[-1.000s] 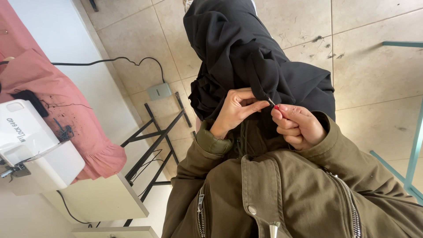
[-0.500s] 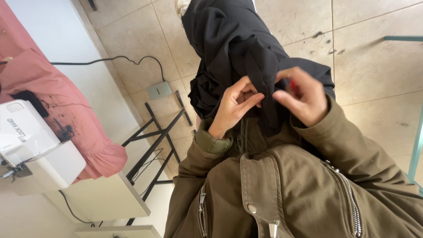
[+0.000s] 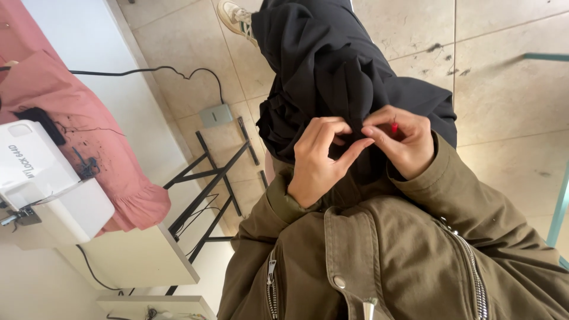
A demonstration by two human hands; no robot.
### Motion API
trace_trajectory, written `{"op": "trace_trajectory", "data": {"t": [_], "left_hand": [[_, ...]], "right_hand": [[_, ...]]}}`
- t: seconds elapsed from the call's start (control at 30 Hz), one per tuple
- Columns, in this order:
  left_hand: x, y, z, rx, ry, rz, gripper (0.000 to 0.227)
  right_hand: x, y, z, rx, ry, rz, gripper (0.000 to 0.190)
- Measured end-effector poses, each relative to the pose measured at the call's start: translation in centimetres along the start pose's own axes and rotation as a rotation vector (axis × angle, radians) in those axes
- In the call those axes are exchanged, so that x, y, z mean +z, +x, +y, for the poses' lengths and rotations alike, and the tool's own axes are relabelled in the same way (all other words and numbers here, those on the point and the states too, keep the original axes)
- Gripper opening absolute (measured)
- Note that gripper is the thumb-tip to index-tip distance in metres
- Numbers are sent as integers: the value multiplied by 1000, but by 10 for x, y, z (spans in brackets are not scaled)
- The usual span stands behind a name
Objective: Use a seam ripper to remove stitches from a garment.
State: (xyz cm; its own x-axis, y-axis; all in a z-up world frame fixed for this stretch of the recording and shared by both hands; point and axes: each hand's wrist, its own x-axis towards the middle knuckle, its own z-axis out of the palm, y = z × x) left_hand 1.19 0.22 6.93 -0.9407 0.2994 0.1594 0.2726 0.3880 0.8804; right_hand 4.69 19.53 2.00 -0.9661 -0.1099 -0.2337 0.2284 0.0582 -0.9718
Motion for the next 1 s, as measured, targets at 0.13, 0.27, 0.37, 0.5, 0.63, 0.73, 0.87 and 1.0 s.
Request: {"op": "trace_trajectory", "data": {"t": [0.13, 0.27, 0.37, 0.5, 0.63, 0.73, 0.87, 1.0], "left_hand": [[-1, -2, -4, -14, 57, 10, 28], [-1, -6, -12, -46, 27, -19, 13], [-3, -7, -14, -62, -39, -39, 9], [-5, -6, -13, -59, -89, -16, 10], [-6, -4, -9, -44, -100, -16, 11], [-5, -2, -6, -93, -133, -46, 11], [-2, -2, -8, -111, -111, -62, 9], [1, -3, -10, -15, -121, 7, 7]], "right_hand": [[3, 1, -19, -124, -194, 15, 7], [5, 4, -31, -199, -382, 53, 11], [2, 1, -27, -163, -393, 77, 11], [-4, -4, -24, -134, -350, 131, 10], [-5, -8, -19, -77, -319, 134, 9], [-3, -7, -23, -76, -277, 101, 10], [-1, -6, -29, -146, -313, 72, 12], [-7, -10, -25, -156, -310, 122, 10]]}}
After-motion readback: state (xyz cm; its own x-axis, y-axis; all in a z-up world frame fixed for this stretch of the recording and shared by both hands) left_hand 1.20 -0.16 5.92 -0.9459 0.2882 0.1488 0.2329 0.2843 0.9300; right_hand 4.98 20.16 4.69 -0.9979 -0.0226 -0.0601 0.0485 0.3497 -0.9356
